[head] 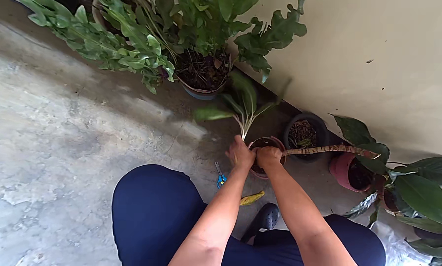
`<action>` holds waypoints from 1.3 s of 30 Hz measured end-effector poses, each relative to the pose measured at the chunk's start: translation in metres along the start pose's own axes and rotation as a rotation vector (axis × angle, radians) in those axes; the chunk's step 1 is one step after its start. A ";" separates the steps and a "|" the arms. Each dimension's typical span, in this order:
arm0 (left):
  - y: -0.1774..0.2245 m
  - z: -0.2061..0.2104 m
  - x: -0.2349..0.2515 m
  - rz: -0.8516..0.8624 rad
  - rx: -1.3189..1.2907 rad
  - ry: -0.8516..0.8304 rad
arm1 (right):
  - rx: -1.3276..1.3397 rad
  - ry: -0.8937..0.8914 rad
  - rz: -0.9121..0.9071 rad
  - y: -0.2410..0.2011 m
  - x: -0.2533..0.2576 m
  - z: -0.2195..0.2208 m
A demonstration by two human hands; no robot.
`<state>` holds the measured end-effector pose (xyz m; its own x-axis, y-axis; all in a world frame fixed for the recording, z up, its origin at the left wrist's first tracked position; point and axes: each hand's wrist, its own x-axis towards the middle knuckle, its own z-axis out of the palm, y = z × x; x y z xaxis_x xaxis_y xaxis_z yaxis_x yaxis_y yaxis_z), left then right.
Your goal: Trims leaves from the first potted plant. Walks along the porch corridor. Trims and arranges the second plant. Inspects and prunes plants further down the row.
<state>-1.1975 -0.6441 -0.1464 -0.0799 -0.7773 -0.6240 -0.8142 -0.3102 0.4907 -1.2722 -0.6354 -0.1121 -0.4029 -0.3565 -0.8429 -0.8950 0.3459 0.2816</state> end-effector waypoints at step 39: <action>0.007 0.016 -0.001 -0.106 -0.112 -0.023 | 0.095 0.095 -0.066 0.043 -0.012 0.033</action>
<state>-1.2120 -0.6363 -0.1523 -0.0113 -0.7244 -0.6892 -0.7496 -0.4501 0.4854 -1.2997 -0.5875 -0.1052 -0.3642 -0.4602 -0.8097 -0.8997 0.3983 0.1783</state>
